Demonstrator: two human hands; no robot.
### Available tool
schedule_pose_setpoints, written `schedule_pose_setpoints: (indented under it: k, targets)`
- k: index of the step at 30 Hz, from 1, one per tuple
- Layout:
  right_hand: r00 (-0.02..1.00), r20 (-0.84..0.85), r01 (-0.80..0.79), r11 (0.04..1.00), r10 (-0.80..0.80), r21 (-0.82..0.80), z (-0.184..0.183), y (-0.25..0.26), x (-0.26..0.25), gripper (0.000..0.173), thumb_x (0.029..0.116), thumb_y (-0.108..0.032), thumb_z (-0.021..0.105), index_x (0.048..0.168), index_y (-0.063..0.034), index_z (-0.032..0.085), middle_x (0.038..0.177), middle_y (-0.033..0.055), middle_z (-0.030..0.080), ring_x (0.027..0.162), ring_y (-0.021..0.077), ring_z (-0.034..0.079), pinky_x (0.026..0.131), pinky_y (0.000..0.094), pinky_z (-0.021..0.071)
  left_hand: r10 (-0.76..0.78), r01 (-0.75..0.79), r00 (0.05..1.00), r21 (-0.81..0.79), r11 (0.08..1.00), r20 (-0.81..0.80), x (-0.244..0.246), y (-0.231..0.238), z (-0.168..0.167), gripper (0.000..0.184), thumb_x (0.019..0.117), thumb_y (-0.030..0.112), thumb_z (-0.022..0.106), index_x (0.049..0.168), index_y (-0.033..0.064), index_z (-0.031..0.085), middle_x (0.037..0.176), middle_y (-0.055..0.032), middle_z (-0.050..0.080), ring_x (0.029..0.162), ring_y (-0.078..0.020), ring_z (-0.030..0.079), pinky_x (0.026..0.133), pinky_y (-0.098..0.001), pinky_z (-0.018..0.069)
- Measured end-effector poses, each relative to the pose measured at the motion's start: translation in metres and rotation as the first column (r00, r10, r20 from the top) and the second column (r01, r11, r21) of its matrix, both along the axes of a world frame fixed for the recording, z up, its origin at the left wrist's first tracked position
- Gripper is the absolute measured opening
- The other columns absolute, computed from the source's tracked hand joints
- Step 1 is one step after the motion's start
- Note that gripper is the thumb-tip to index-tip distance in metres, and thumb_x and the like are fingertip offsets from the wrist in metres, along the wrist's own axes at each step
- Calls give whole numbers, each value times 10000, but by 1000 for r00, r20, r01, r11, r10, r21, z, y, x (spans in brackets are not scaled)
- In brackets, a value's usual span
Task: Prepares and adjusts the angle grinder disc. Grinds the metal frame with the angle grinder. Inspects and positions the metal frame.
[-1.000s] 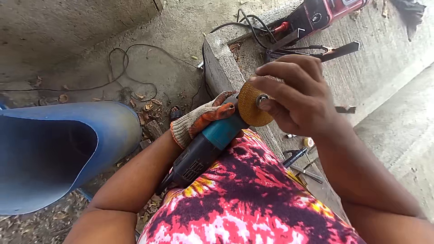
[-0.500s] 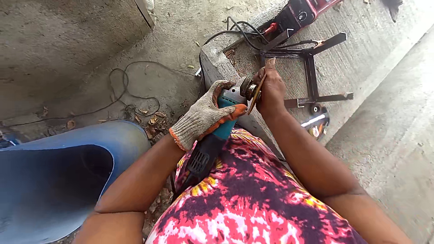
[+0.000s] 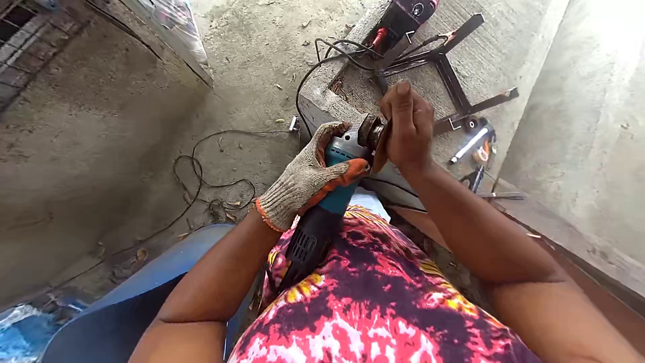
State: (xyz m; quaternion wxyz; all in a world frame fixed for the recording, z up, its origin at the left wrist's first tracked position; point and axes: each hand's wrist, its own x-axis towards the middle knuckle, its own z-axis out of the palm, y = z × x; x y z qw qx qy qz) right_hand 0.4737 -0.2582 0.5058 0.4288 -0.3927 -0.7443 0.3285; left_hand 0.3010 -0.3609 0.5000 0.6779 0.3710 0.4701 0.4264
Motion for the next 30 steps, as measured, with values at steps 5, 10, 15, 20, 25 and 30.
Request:
schedule_pose_setpoints:
  k: [5,10,15,20,25,30]
  targets:
    - [842,-404,187,896,-358,-403,5,-19,-29,519,1137,-362,271,677,-200,447,542,-88,395,482,39,420,493,221,399,-45,55,981,51,997,-189,-17,-8,7,729,812,292,835,1449,324,484,1140,-39,701,800,-154,718,634,-323,627]
    - [794,-469,197,893,-387,-405,14,-8,-41,531,1137,-366,258,667,-193,436,529,-79,399,473,44,421,488,227,392,11,32,956,143,989,-294,-22,-1,10,718,808,342,829,1441,342,491,1148,-5,701,815,-139,715,659,-335,629]
    - [862,-335,172,842,-380,-512,-1,-5,-21,634,1066,-628,273,1418,-137,468,1247,23,579,1066,135,612,872,368,542,118,-144,955,80,986,272,-26,46,-9,787,881,360,747,1519,230,305,1184,-179,666,884,-337,731,698,-491,651]
    - [868,-495,-424,463,-36,-778,-23,-44,-28,681,982,-495,586,1480,-106,332,1205,117,671,1020,220,708,876,409,610,-3,-152,764,185,971,645,-29,99,-39,824,886,643,642,1485,142,379,1310,-216,632,1126,-365,677,967,-529,575]
    - [842,-538,-509,385,38,-770,-32,-6,-18,706,811,-604,783,1313,-162,555,967,46,741,811,145,729,727,339,630,22,-145,919,287,947,393,-17,121,-61,925,857,652,696,1533,152,311,1275,-89,660,1130,-199,671,967,-404,579]
    - [580,-785,-657,443,-220,-610,-43,3,-24,448,886,-456,700,1203,-144,650,1034,61,727,903,177,720,802,405,622,-15,68,964,192,979,-264,-17,104,-32,706,1003,535,548,1604,300,260,1263,-79,685,961,-192,721,777,-406,624]
